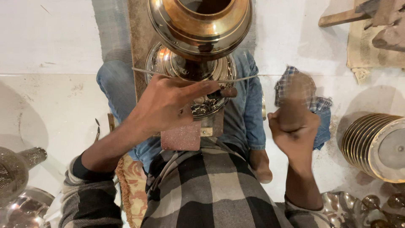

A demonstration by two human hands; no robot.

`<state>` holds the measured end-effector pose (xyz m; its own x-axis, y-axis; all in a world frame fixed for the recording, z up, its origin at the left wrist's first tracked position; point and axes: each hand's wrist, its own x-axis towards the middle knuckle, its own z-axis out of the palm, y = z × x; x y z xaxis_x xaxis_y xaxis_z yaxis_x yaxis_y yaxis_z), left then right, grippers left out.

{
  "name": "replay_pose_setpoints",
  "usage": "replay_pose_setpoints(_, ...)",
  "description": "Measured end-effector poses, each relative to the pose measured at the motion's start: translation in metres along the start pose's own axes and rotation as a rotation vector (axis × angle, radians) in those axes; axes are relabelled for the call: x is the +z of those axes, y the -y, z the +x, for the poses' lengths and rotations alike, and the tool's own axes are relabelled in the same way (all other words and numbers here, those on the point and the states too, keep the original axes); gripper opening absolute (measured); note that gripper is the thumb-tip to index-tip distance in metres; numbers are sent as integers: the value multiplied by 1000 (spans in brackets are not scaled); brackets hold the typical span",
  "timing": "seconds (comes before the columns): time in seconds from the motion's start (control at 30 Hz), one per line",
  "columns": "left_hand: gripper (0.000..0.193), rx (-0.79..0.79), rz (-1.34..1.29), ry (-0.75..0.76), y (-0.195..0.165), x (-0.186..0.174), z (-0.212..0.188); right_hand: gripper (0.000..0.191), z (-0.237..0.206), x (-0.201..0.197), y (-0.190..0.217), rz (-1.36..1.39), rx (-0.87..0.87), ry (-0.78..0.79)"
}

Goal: The person sits cross-legged on the floor with an ornate brass vessel on a board across their lap. They hold a punch against the vessel's decorated base and repeatedly strike it with a wooden mallet, repositioning the punch to work along the pattern, and at times hold the mallet with both hands to strike.

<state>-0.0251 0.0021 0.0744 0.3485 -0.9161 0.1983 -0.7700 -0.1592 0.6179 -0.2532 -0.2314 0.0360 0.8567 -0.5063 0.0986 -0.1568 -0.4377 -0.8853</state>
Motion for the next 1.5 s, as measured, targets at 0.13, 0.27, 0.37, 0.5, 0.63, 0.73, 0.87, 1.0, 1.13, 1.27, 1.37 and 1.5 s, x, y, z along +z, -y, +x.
replay_pose_setpoints(0.13,63,65,46,-43,0,0,1,11,0,2,8,-11,94,-25)
replay_pose_setpoints(0.27,61,14,14,-12,1,-1,-1,14,8,10,18,-132,47,-25)
replay_pose_setpoints(0.37,62,-10,16,4,3,0,-2,18,15,11,26,181,122,-80)
replay_pose_setpoints(0.5,62,-3,7,-21,3,1,-4,19,14,4,30,-400,136,35)
replay_pose_setpoints(0.63,65,64,16,-67,3,0,-4,16,9,6,22,40,76,-22)
replay_pose_setpoints(0.73,63,34,17,-41,3,0,-4,15,5,9,15,-137,102,-17)
replay_pose_setpoints(0.87,62,41,17,-52,3,0,-4,15,2,15,10,27,90,-40)
replay_pose_setpoints(1.0,61,-5,-18,-23,4,4,-5,20,2,16,10,374,95,-55)
replay_pose_setpoints(1.13,57,30,15,-64,6,6,-5,15,11,15,14,-23,31,-18)
replay_pose_setpoints(1.27,61,32,-12,-58,4,3,-5,18,17,12,22,196,127,-121)
replay_pose_setpoints(1.37,62,-8,-29,-21,3,1,-3,18,15,8,29,-234,124,-85)
replay_pose_setpoints(1.5,65,-4,-5,3,3,0,-1,20,18,11,34,-219,50,-57)
